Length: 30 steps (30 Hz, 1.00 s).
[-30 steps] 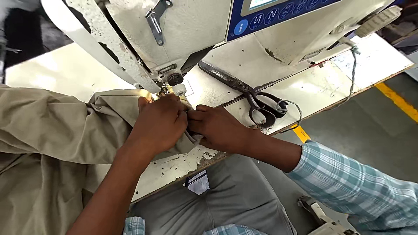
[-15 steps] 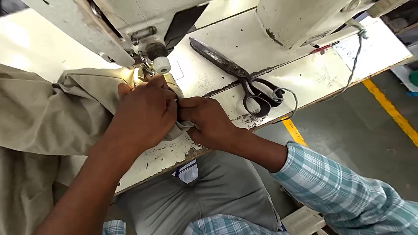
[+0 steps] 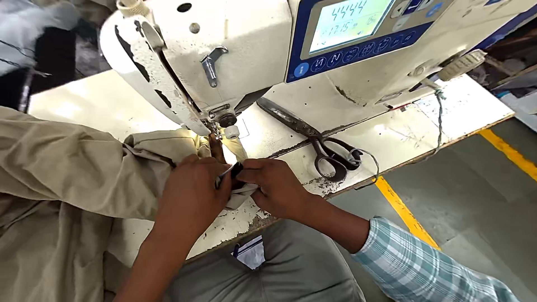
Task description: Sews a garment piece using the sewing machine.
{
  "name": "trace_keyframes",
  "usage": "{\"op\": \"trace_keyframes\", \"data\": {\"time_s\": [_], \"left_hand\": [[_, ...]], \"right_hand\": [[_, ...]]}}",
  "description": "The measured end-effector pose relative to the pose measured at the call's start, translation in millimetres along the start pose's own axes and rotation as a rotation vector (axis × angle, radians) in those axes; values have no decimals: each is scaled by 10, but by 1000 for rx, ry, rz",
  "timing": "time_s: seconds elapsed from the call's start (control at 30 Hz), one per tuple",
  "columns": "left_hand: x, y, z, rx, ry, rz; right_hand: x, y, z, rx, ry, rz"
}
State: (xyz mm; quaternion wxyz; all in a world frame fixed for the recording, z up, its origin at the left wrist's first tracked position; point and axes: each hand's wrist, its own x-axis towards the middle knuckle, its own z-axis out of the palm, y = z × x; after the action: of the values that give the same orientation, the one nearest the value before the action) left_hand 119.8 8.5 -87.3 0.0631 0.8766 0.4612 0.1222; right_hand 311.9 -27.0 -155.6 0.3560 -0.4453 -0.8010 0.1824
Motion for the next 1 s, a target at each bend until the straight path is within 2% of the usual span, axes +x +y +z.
{"op": "trace_keyframes", "data": {"time_s": [0.17, 0.33, 0.5, 0.63, 0.67, 0.73, 0.8, 0.87, 0.93, 1.0], "left_hand": [[37, 30, 31, -39, -4, -9], [58, 35, 64, -44, -83, 47], [9, -5, 116, -70, -74, 76], [0, -6, 101, -47, -115, 108], [2, 0, 93, -36, -121, 115], [7, 10, 88, -26, -129, 118], [-4, 8, 92, -22, -125, 111], [-15, 8, 104, -7, -130, 122], [-17, 33, 104, 29, -144, 135], [-10, 49, 103, 62, -136, 146]], "right_hand": [[5, 15, -10, 56, 10, 2], [3, 28, -16, 62, -5, 1], [12, 25, -17, 56, 2, -10], [28, 47, -45, 144, -36, -20], [17, 33, -96, 192, -77, 4], [-48, -82, -256, 352, -135, 164], [-128, -256, -330, 470, 12, 383], [-131, -350, -300, 266, 126, 492], [-70, -341, -235, 11, 83, 521], [10, -287, -244, -96, 31, 521]]}}
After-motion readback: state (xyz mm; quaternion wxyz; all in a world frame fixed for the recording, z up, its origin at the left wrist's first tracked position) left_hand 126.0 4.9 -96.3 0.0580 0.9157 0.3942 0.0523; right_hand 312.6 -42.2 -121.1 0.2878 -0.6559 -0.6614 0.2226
